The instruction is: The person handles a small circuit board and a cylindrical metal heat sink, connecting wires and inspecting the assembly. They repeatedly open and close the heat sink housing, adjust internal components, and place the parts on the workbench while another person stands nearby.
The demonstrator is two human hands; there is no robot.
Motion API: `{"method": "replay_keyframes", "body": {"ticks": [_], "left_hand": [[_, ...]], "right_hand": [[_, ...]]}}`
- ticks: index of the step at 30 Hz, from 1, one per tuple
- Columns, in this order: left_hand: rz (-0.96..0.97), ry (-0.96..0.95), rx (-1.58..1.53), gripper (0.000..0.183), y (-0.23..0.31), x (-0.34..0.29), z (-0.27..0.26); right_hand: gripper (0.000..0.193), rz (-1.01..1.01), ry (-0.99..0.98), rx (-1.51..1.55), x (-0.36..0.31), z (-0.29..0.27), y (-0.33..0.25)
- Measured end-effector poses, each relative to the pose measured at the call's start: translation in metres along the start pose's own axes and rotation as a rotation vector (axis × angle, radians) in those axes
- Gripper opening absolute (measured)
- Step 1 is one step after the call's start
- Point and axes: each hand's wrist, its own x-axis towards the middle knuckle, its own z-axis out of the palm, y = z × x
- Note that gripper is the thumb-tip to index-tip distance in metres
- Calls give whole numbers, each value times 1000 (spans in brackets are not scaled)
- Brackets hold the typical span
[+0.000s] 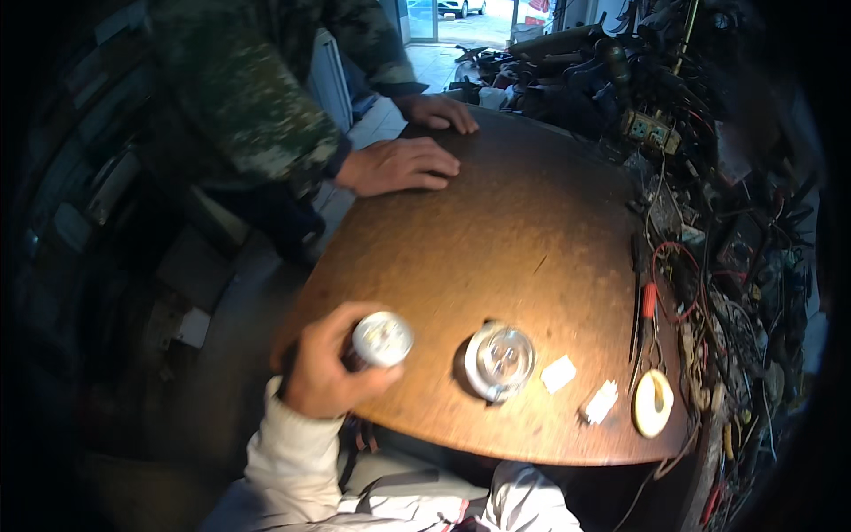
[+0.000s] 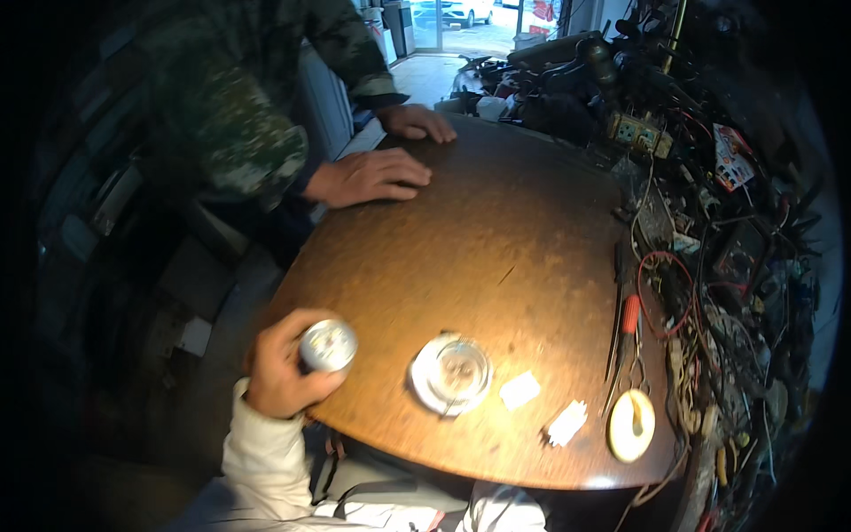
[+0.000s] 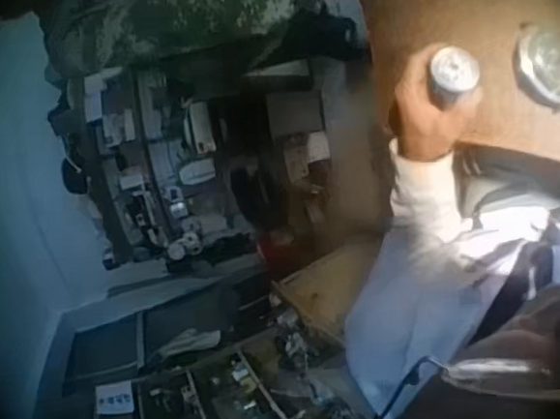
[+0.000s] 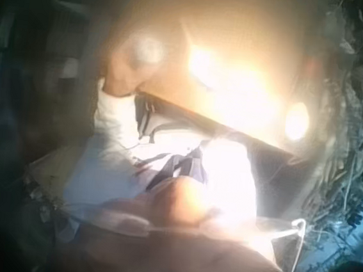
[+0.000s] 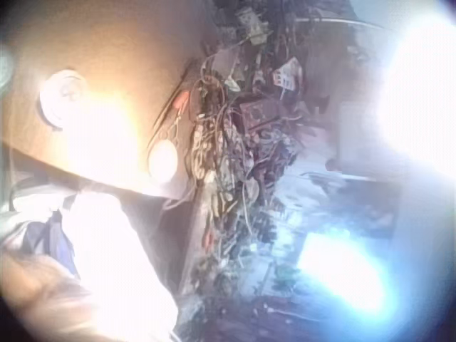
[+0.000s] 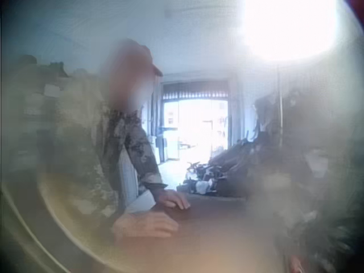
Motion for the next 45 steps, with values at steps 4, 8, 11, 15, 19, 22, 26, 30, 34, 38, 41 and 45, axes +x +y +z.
{"method": "replay_keyframes", "body": {"ticks": [4,8,11,15,19,22,26,30,34,38,41,45], "left_hand": [[161,-27,-178,54,-16,9,6],[187,-69,-197,59,-23,14,11],[184,-89,-217,58,-26,17,12],[194,-102,-224,56,-27,17,9],[149,-82,-257,55,-20,11,10],[209,-101,-287,55,-29,12,16],[154,-121,-261,56,-19,11,13],[201,-94,-235,55,-33,12,17],[179,-89,-219,57,-32,11,17],[179,-117,-167,60,-16,10,13],[172,-114,-201,63,-20,11,12],[186,-83,-200,66,-20,8,11]], "right_hand": [[34,-8,205,27,-26,-33,-29],[37,-19,418,251,-90,-80,-85],[23,-124,528,431,-149,-157,-138],[12,-509,991,276,-216,-288,-201],[57,-383,1261,195,-215,-361,-215],[82,-215,1208,144,-180,-385,-209],[86,-132,1096,113,-142,-404,-208],[82,-140,1065,25,-127,-406,-213],[80,-272,1097,-17,-115,-423,-199],[86,-200,1011,-25,-97,-444,-183],[82,-218,1109,-100,-82,-454,-185],[59,-429,1374,-127,-76,-449,-209]]}}
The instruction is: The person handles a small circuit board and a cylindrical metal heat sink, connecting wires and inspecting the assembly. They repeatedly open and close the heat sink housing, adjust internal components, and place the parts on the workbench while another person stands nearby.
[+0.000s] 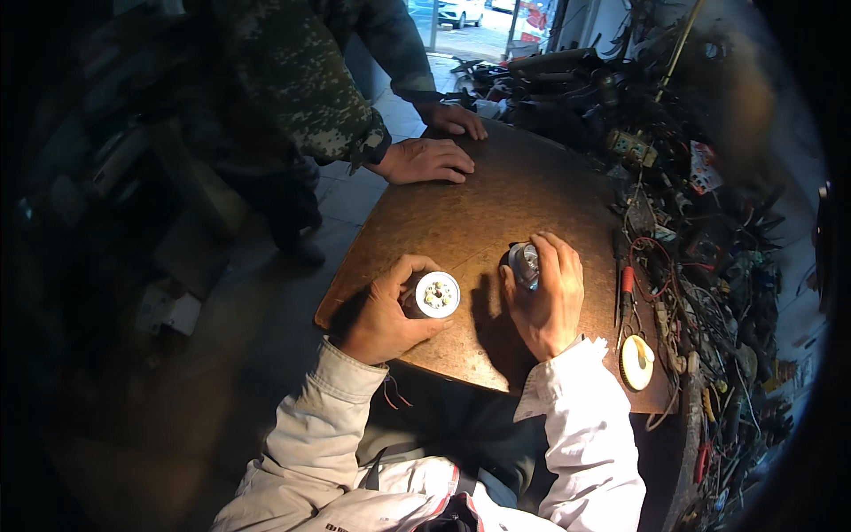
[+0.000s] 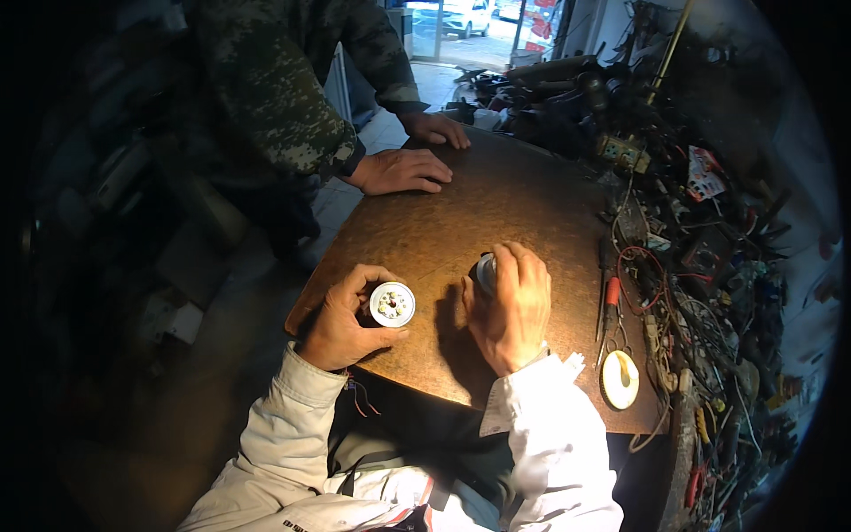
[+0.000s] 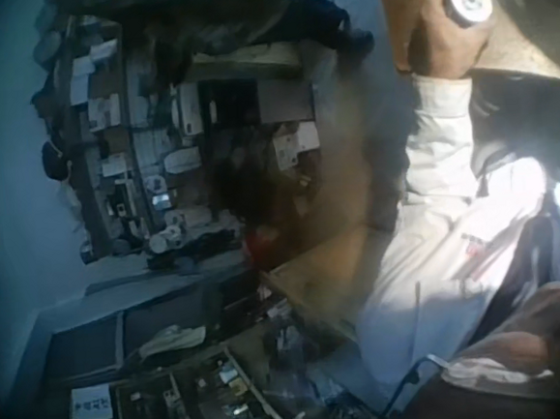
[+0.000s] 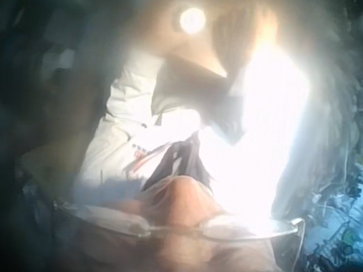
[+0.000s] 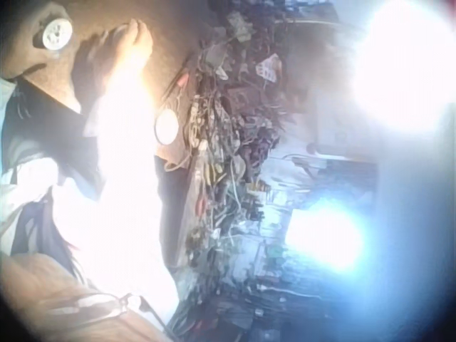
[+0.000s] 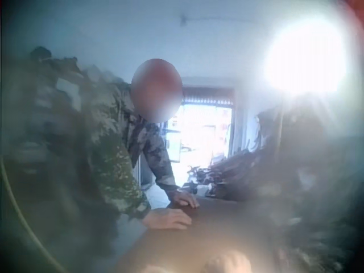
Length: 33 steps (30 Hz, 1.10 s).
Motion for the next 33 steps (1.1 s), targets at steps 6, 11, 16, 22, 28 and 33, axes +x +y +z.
{"method": "replay_keyframes", "body": {"ticks": [6,11,16,22,28,33], "left_hand": [[-40,33,-78,69,4,-1,13],[-8,117,51,63,7,-4,41],[20,128,78,60,7,-3,43],[24,122,78,61,5,-4,41],[48,129,81,61,5,-4,42],[28,120,100,60,8,-5,42]], "right_hand": [[27,201,-240,620,-16,-8,-26],[23,572,-368,1107,-22,2,-25],[26,706,-564,1174,-15,-10,-21],[30,683,-569,1175,-15,-8,-19],[29,741,-602,1257,-15,-8,-19],[27,761,-620,1322,-16,-7,-16]]}}
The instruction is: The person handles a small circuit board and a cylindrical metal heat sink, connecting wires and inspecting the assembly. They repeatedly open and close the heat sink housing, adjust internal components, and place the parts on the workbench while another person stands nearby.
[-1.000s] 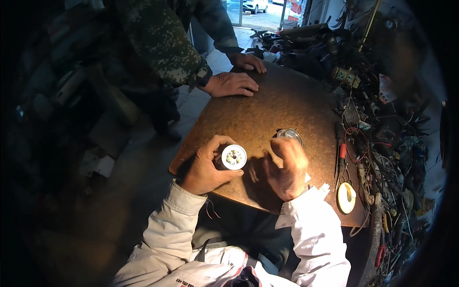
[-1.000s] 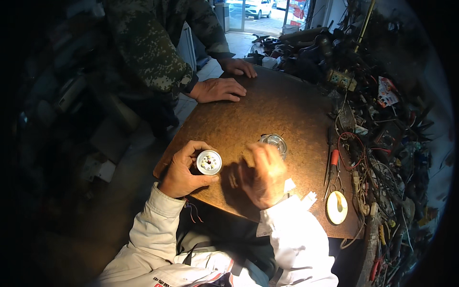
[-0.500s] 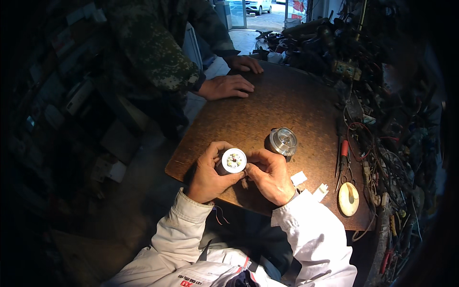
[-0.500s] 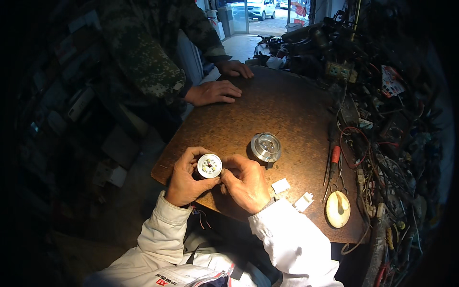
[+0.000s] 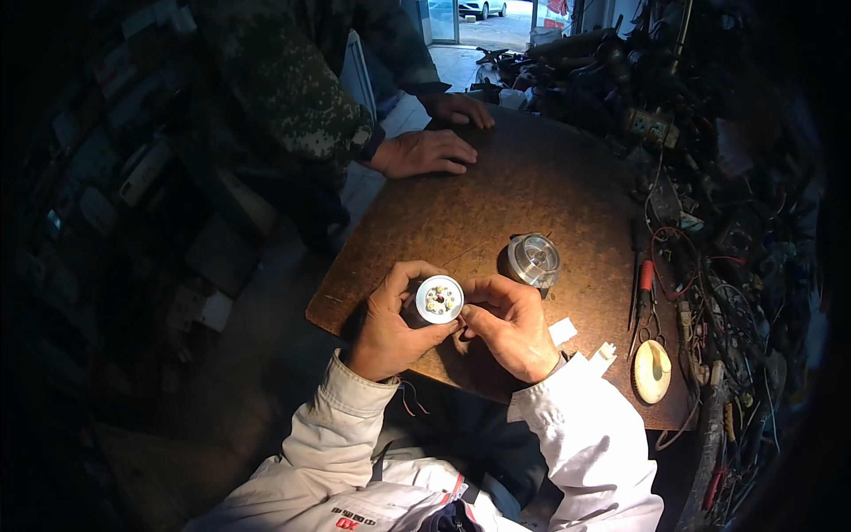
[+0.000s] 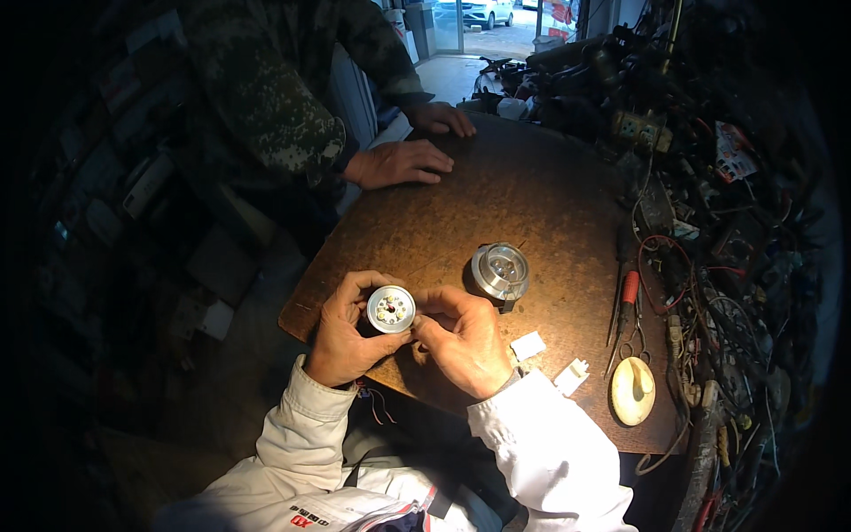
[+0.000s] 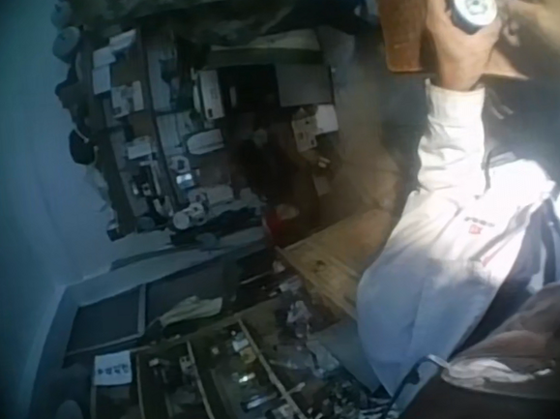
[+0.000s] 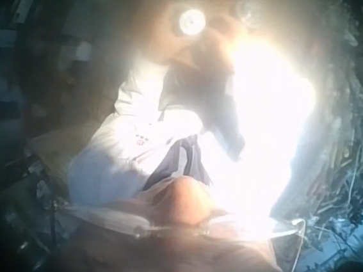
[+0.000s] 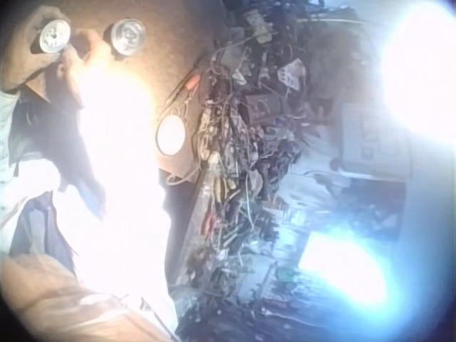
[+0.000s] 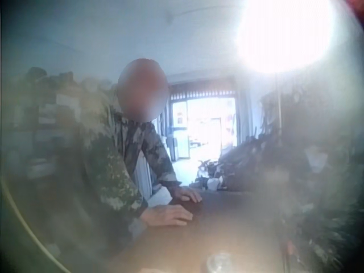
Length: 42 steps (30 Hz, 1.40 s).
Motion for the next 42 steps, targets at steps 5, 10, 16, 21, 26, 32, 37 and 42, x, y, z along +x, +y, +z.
{"method": "replay_keyframes", "body": {"ticks": [5,10,16,21,26,32,37,42], "left_hand": [[32,5,60,59,-1,0,-1],[13,16,3,55,-4,-1,1],[32,-35,81,57,-1,-1,-2],[28,-44,68,57,0,0,-2],[16,-5,27,54,3,-1,2],[25,-20,58,55,2,-1,0],[22,-39,77,56,0,0,-2],[5,-47,68,56,1,0,-2]], "right_hand": [[28,42,-20,48,0,0,-4],[29,24,-11,39,0,1,-5],[37,41,-19,29,0,0,-8],[34,27,-13,37,-1,1,-9],[29,8,-4,23,-1,2,-6],[29,4,-1,5,-1,1,-3],[29,12,0,-12,-1,0,-4],[30,45,-9,-8,-2,1,-8]]}}
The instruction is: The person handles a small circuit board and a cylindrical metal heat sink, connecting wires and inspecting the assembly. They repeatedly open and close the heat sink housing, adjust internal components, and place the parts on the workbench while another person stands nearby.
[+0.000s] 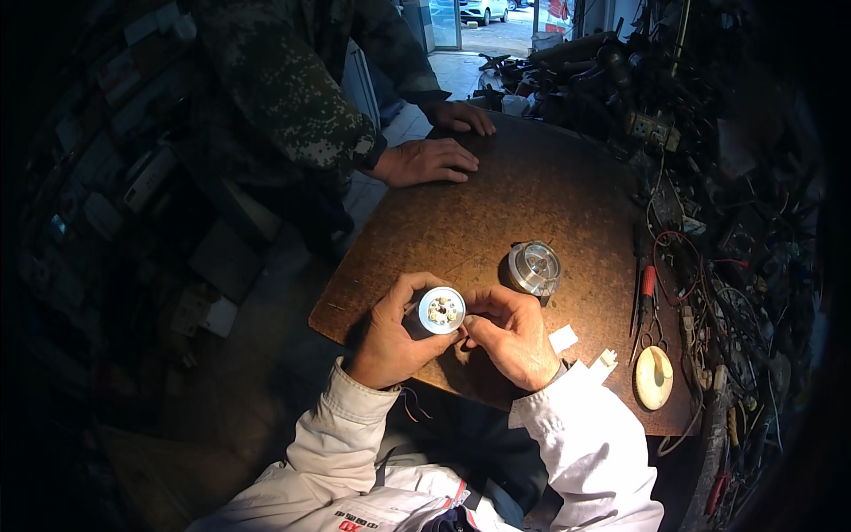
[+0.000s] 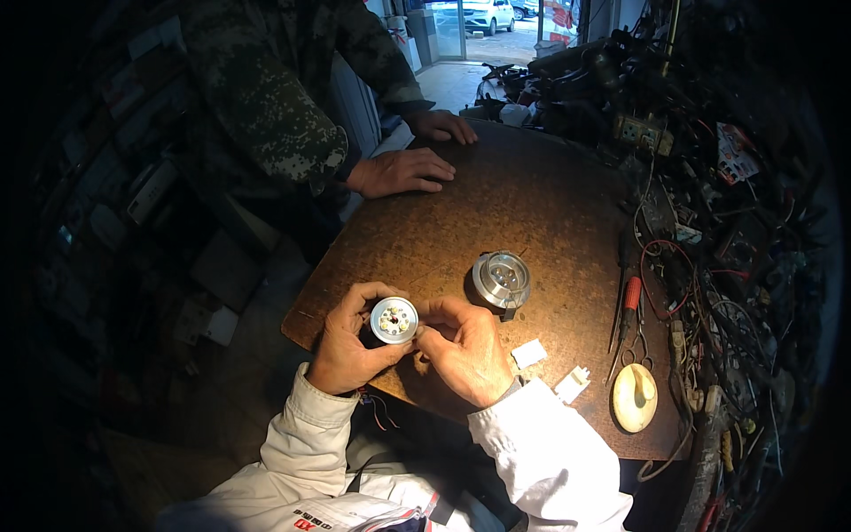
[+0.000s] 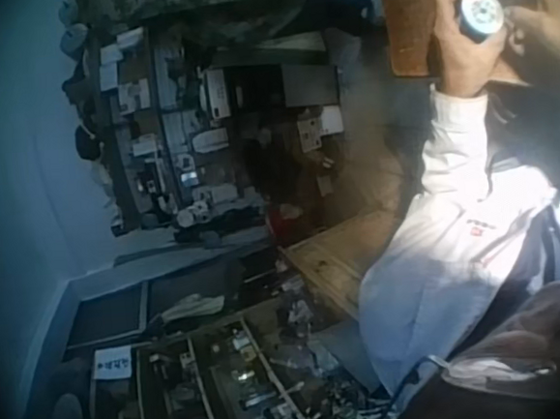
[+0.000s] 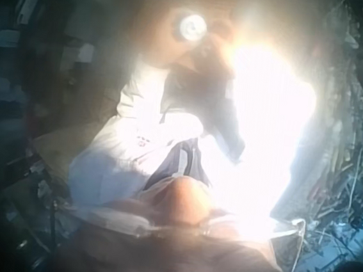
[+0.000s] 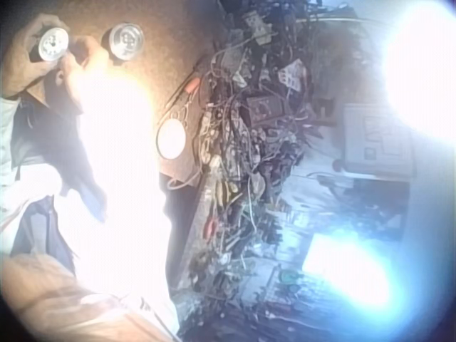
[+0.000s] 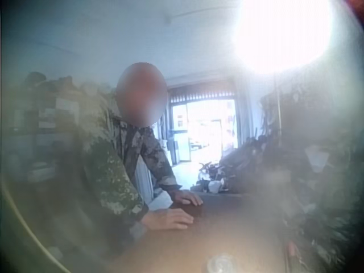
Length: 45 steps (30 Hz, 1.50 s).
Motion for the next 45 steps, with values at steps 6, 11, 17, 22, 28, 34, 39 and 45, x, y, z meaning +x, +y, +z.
{"method": "replay_keyframes", "body": {"ticks": [6,11,17,22,28,34,39,45], "left_hand": [[-7,10,10,56,1,1,1],[-22,17,47,57,1,-2,0],[-2,32,116,59,-3,-1,0],[23,43,195,60,4,1,0],[-9,47,182,63,4,-1,-1],[50,47,221,64,4,1,0],[17,44,198,62,7,1,0],[1,40,230,63,11,1,0]], "right_hand": [[36,3,13,8,0,0,-2],[35,-26,4,1,1,0,4],[35,-10,3,-39,2,-1,3],[36,-10,3,-46,3,-2,9],[36,-13,-4,-59,3,-1,6],[35,-33,12,-74,2,-2,9],[35,-32,10,-50,2,-1,8],[34,-21,4,-39,2,-1,11]]}}
